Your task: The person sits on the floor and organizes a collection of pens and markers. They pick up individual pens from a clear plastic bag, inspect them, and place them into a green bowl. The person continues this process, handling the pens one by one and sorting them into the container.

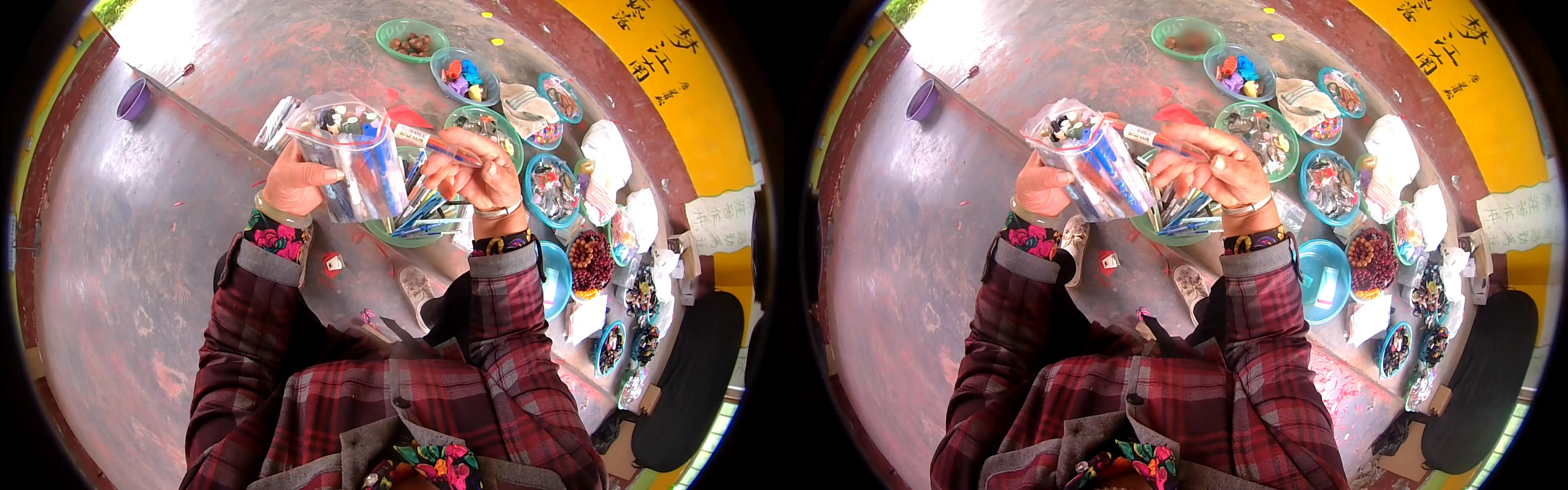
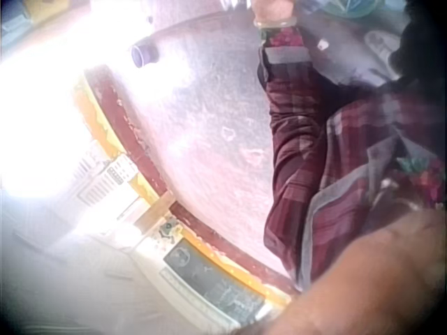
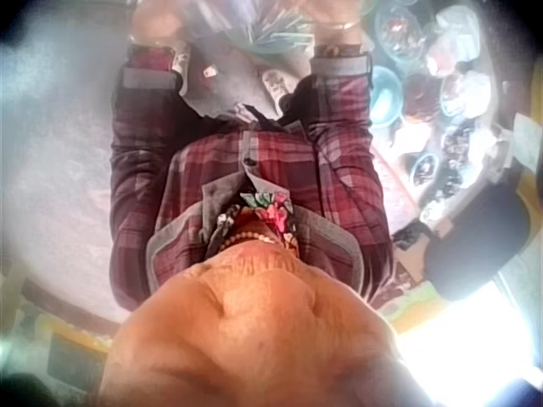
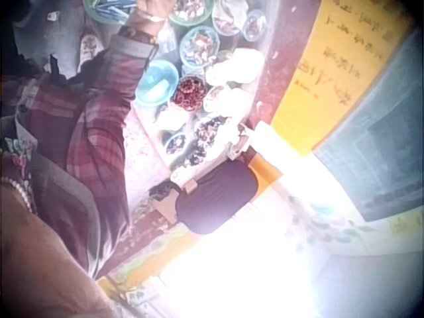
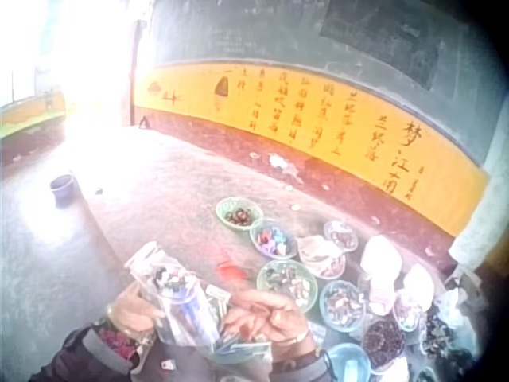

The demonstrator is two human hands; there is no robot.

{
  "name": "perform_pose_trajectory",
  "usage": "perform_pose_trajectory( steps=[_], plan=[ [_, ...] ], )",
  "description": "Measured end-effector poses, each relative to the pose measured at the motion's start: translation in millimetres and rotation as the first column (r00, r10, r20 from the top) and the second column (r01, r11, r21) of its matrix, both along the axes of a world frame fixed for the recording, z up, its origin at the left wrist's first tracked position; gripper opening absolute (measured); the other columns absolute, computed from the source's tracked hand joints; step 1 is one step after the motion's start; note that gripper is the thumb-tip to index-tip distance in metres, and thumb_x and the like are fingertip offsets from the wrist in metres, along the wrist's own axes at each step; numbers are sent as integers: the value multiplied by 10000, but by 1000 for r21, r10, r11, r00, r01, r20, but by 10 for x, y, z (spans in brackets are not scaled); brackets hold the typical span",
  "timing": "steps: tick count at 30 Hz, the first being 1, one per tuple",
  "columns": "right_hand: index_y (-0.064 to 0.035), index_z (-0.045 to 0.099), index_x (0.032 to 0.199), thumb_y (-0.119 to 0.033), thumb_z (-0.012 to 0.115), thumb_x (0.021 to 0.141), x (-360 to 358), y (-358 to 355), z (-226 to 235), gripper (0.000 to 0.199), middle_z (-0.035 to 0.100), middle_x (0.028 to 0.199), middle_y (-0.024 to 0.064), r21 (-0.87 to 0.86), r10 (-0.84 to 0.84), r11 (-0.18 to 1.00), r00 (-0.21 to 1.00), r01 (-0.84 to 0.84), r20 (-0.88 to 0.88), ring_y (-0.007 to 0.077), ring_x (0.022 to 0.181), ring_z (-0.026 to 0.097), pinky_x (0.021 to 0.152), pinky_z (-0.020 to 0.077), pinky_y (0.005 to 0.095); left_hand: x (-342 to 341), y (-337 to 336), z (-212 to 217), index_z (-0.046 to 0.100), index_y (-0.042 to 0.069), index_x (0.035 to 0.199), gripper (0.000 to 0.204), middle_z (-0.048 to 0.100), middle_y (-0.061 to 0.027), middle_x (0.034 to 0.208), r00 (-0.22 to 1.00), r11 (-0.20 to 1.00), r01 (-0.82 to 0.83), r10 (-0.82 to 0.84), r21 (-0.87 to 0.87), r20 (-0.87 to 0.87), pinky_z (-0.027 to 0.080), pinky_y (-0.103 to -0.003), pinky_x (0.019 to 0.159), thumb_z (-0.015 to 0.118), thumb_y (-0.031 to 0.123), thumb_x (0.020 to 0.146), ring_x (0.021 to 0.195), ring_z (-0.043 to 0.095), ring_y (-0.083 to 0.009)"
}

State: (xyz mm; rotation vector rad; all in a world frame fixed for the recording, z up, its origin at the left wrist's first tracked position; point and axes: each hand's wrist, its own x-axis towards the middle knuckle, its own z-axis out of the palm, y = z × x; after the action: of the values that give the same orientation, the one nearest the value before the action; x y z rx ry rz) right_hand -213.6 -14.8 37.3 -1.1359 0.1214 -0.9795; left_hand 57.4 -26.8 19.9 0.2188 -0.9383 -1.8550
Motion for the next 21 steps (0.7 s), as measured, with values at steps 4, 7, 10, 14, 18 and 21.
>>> perform_pose_trajectory(
  steps=[4,7,10,14,18,21],
  plan=[
    [122,335,1321,-409,539,899,34,-4,63,708,578,1102,291,51,2,999,1000,-2,-3,352,1019,603,781,500,336,-30,65,220,491,-26,1234,648,566,-142,1202,992,994,14,0,-108,128,414,-384,979,726,-4,631,1114,552,-249],
    [98,352,1318,-371,466,945,76,0,49,610,599,1101,247,128,62,991,988,-44,-139,318,1019,608,852,486,371,-1,61,239,442,-37,1280,786,477,-188,1311,950,967,100,-23,-236,312,426,-412,983,754,4,561,1162,525,-270],
    [69,480,1227,-181,546,922,175,38,41,400,640,990,125,170,67,985,919,0,-387,185,865,636,775,502,289,11,81,219,400,-51,1322,837,468,-157,1329,915,954,247,-173,-167,364,379,-371,1015,746,12,563,1170,515,-233],
    [12,583,1057,-104,581,893,213,-17,40,201,634,877,54,315,86,948,912,49,-401,114,748,605,696,492,240,7,75,211,383,-55,1333,844,462,-144,1340,930,972,200,-149,-123,335,376,-360,1011,727,0,565,1169,514,-219],
    [-18,549,1079,-108,586,891,217,-48,21,212,629,812,53,271,-138,932,926,241,-351,112,710,596,652,472,217,17,88,263,384,-46,1335,836,438,-141,1363,929,990,136,-112,-44,352,374,-360,1012,708,-17,565,1176,508,-217],
    [-19,521,1122,-169,571,910,247,-62,40,264,605,766,55,235,-221,924,924,301,-312,103,655,549,600,435,220,-3,99,284,426,-35,1306,788,437,-145,1363,920,989,134,-104,-54,379,380,-352,1006,700,-9,568,1171,509,-210]
  ],
)
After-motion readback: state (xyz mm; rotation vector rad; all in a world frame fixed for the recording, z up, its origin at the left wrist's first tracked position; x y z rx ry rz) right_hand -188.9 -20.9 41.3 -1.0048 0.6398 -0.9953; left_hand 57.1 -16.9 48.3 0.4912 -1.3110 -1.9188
